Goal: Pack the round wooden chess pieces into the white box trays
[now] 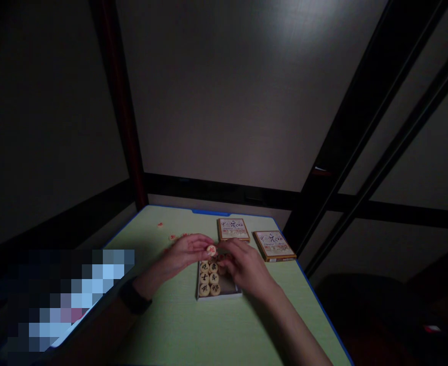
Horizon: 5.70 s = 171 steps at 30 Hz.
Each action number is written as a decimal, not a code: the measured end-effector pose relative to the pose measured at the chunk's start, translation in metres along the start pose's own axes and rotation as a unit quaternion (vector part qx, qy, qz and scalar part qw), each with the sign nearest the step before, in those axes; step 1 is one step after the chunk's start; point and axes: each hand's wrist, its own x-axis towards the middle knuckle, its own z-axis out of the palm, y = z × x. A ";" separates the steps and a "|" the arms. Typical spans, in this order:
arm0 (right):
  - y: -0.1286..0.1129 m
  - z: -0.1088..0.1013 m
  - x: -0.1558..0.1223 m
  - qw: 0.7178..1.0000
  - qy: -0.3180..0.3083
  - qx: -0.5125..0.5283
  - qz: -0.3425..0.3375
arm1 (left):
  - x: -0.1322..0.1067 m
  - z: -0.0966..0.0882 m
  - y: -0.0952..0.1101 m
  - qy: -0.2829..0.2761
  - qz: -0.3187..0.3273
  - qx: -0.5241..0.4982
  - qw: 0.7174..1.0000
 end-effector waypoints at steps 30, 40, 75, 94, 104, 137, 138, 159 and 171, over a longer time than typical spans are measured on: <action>0.011 0.004 0.003 0.956 -0.205 -0.115 0.173 | 0.002 -0.028 0.035 0.293 0.089 0.143 0.941; 0.007 -0.004 0.000 0.968 -0.197 -0.039 0.149 | -0.005 -0.062 0.025 0.231 0.059 0.732 0.638; 0.005 0.100 0.132 0.944 -0.260 -0.154 0.128 | 0.005 -0.055 0.009 0.200 0.159 0.568 0.783; 0.009 0.014 0.024 0.997 -0.055 -0.001 0.046 | 0.011 -0.010 -0.009 0.145 0.060 0.124 0.980; -0.002 -0.012 0.008 0.973 -0.207 -0.028 0.098 | 0.009 -0.006 -0.009 0.129 0.035 0.127 0.983; -0.015 -0.004 0.003 0.945 -0.290 -0.073 0.132 | 0.010 -0.008 -0.011 0.112 0.019 0.119 0.986; -0.016 -0.004 0.004 0.946 -0.287 -0.073 0.134 | 0.010 -0.008 -0.011 0.110 0.017 0.116 0.987; -0.013 0.000 0.006 0.992 -0.124 0.004 0.018 | 0.001 -0.007 -0.013 -0.053 -0.043 0.137 0.988; -0.009 -0.013 0.008 0.962 -0.251 -0.016 0.103 | 0.006 -0.010 -0.003 0.058 0.011 0.150 0.987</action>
